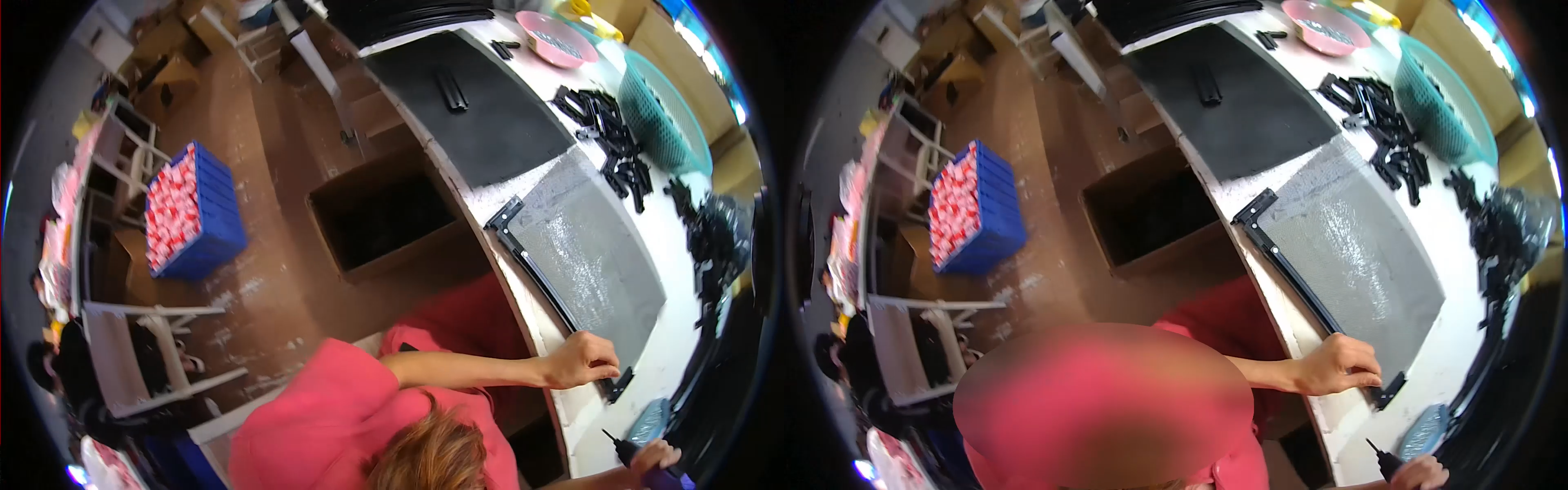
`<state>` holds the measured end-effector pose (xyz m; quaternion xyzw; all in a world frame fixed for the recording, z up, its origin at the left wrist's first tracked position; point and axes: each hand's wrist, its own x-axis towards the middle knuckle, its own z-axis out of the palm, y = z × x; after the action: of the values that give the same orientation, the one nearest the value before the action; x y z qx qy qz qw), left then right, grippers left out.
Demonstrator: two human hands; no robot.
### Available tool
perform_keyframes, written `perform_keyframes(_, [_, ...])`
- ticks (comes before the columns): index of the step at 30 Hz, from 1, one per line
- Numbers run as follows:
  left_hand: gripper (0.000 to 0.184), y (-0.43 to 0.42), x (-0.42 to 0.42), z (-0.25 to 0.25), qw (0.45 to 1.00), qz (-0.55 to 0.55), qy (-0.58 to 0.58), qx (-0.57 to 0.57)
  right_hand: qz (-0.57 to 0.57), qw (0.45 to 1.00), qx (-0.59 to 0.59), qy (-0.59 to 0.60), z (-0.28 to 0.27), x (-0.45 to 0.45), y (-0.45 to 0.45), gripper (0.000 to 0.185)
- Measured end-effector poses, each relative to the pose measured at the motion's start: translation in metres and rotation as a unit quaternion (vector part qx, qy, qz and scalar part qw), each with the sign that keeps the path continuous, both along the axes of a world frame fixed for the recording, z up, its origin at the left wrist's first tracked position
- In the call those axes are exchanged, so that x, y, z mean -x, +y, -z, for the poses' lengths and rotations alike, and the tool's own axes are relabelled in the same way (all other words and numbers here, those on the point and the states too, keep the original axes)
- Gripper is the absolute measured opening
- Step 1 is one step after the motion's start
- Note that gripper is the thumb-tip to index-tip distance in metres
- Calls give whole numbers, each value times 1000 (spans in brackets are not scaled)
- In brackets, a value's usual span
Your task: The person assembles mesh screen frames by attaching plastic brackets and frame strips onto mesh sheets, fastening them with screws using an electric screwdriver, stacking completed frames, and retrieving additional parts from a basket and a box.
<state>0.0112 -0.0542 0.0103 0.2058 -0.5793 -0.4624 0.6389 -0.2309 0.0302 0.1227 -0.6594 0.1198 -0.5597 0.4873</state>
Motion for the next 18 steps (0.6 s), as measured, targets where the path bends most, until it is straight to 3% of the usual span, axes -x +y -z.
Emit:
perform_keyframes(1, [13,0,-2,0,1000,-14,-6,17,91,996,-11,16,0,9,4,75])
perform_keyframes(2, [13,2,-2,1,999,-29,-8,30,245,963,-13,114,-14,-7,6,78])
perform_keyframes(4, [14,6,-8,4,990,-95,30,95,342,919,11,194,-33,-52,-4,85])
perform_keyframes(6, [13,12,-25,12,975,-141,42,165,348,910,15,225,-37,-48,-6,89])
perform_keyframes(8, [11,17,-74,20,954,-228,43,190,311,927,14,209,-41,-54,-2,78])
perform_keyframes(11, [12,1,-210,53,889,-414,-28,193,344,914,-29,212,-41,-54,6,74])
perform_keyframes(12, [17,5,-259,59,845,-517,-112,71,358,909,-42,211,-40,-54,10,72])
perform_keyframes(14, [21,-14,-349,103,788,-607,35,-90,383,899,-66,201,-40,-58,20,70])
perform_keyframes(16, [23,-6,-424,125,769,-607,89,-179,400,895,-85,179,-37,-57,26,67])
perform_keyframes(17, [23,-4,-436,117,774,-606,106,-149,407,894,-90,167,-36,-65,30,65])
perform_keyframes(18, [24,-1,-441,111,780,-602,124,-121,413,897,-97,125,-39,-72,35,48])
